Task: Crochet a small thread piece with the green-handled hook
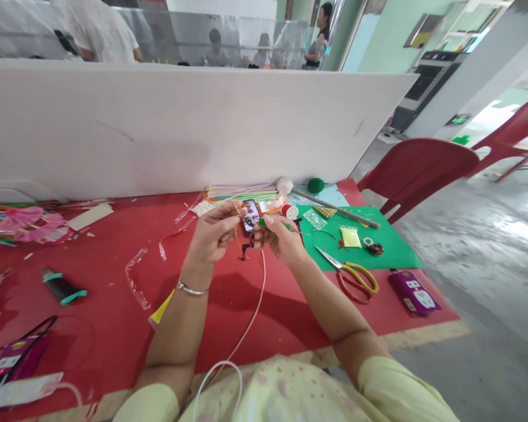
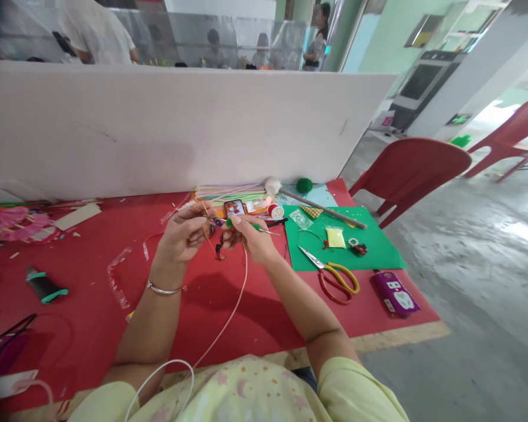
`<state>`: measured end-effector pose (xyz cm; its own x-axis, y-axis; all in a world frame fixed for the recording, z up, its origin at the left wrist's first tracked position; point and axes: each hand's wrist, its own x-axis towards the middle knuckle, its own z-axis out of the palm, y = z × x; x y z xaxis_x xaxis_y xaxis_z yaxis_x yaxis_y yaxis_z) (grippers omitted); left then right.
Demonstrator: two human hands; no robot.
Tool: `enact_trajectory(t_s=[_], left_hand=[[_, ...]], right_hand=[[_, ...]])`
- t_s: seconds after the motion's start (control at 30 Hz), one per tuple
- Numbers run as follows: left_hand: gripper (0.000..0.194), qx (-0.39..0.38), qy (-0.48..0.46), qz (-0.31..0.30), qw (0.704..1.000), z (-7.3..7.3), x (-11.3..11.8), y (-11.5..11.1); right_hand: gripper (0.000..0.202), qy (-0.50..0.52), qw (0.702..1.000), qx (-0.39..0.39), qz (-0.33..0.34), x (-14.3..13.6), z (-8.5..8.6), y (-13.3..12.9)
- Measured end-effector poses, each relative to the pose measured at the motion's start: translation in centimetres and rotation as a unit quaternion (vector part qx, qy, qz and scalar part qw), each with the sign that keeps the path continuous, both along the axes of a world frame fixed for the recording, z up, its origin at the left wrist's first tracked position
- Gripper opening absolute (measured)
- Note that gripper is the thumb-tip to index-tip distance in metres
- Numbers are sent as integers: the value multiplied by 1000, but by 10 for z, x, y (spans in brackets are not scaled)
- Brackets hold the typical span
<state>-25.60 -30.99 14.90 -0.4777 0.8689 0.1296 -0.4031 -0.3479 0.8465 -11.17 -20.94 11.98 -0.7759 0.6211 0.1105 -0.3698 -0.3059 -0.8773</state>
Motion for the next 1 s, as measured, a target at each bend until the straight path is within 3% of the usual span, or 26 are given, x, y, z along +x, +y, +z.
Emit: enact_trajectory(t_s=[0.23, 0.37, 0.43, 0.53, 0.6, 0.7, 0.77, 0.87, 1.0], left_hand=[[34, 11, -2, 16, 1000, 2, 2, 2], [38, 8, 2, 39, 999, -3, 3, 5], [41, 7, 40, 107, 993, -8, 6, 8], [41, 8, 128, 240, 962, -14, 17, 12], [41, 1, 148, 266, 953, -16, 26, 14], [42, -5, 53, 211, 976, -13, 31, 14], [37, -17, -58, 80, 995, -8, 27, 11], [29, -24, -147, -56, 987, -2, 17, 8], [25, -13, -141, -102, 985, 0, 9, 4]], right_hand=[[43, 22, 1000, 8, -13, 0, -1, 0], [44, 6, 998, 56, -15, 1, 0, -2], [44, -15, 993, 104, -54, 0, 1, -7], [41, -34, 972, 178, -147, -4, 0, -17], [39, -34, 957, 218, -189, -7, -4, -22], [36, -24, 938, 265, -222, -9, -13, -23], [36, -11, 932, 287, -220, -9, -18, -19], [37, 21, 933, 307, -187, -7, -20, -10], [42, 30, 941, 309, -137, -3, -11, -3]])
